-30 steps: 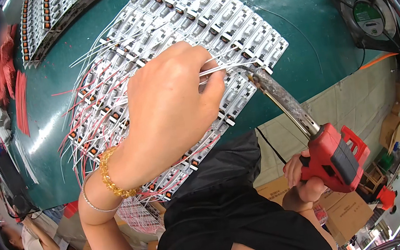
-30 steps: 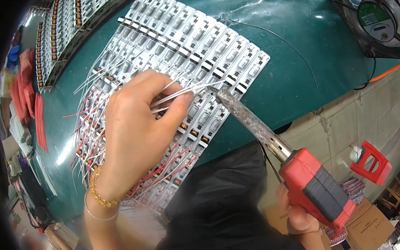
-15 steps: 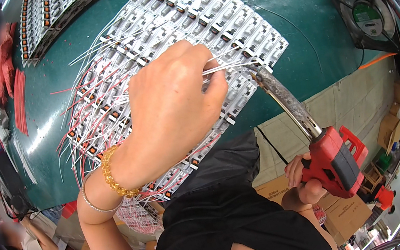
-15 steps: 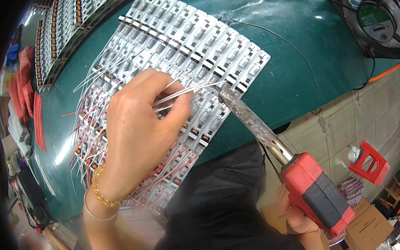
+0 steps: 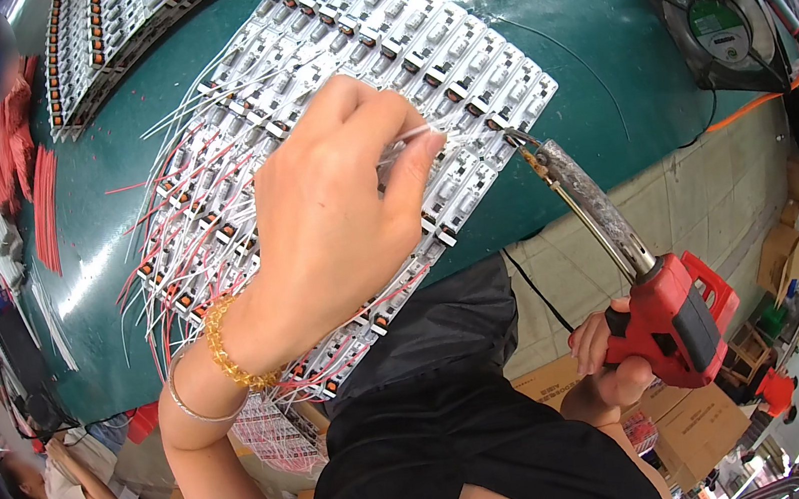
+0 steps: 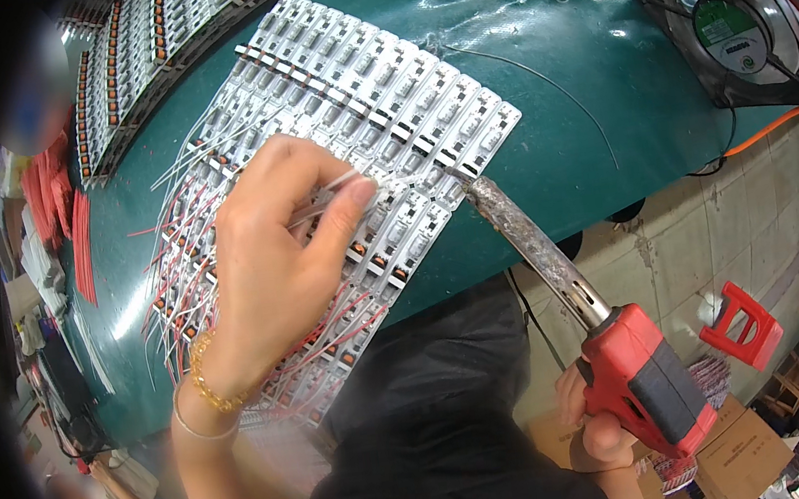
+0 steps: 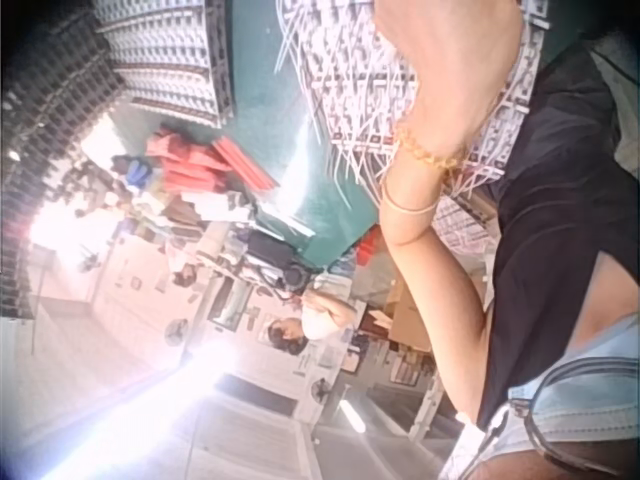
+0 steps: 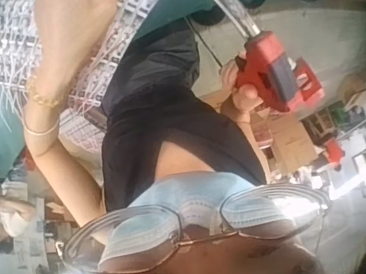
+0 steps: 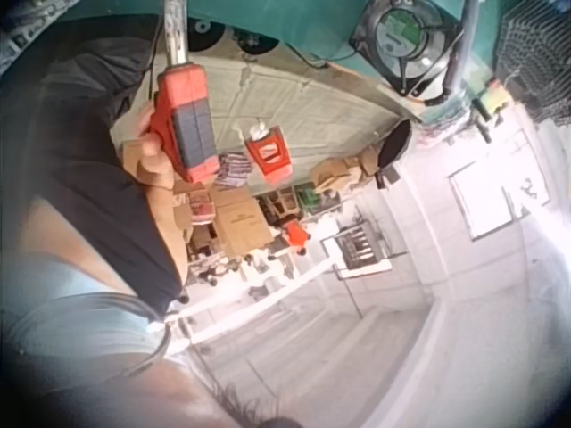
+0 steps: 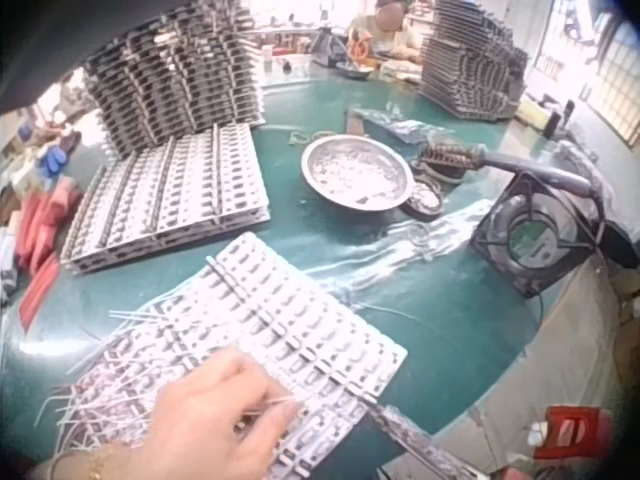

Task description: The person attaches wires to a circuit board panel using a soldering tool, sets the finished panel onto a stack, and places a new panel and wire bundles onto the workbench.

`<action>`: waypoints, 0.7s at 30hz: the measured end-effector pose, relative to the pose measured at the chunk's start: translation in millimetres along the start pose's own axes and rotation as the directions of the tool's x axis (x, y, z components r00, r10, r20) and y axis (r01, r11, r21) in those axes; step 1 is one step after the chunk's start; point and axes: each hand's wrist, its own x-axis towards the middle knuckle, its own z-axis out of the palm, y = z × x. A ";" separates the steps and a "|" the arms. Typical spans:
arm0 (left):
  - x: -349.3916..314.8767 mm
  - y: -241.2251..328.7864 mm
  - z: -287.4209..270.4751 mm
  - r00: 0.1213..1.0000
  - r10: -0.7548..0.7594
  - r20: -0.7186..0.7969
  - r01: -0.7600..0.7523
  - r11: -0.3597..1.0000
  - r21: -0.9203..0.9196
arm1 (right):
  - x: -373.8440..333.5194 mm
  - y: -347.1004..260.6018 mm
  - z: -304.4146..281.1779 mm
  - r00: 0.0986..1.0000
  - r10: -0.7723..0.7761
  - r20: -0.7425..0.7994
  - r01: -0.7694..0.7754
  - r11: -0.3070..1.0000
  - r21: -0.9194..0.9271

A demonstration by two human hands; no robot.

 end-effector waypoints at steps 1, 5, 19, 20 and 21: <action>-2.5 -0.4 1.8 1.000 -0.016 0.013 0.016 0.999 -0.029 | -0.9 1.3 0.0 1.000 0.001 -0.002 -0.001 1.000 0.002; -13.2 -6.1 13.8 0.995 0.071 -0.064 -0.068 0.997 0.044 | -6.4 5.4 -0.6 0.999 0.050 -0.009 -0.050 0.999 0.001; -16.4 -13.0 19.0 0.958 0.228 -0.177 -0.210 0.971 0.114 | -47.0 34.0 -38.0 0.988 0.144 -0.064 -0.158 0.907 -0.392; -16.6 -13.4 18.9 0.958 0.226 -0.177 -0.208 0.971 0.114 | -49.6 33.8 -39.5 0.982 0.179 -0.066 -0.191 0.897 -0.399; -16.8 -13.9 18.6 0.957 0.228 -0.181 -0.209 0.971 0.117 | -51.0 34.0 -40.2 0.974 0.214 -0.068 -0.223 0.886 -0.406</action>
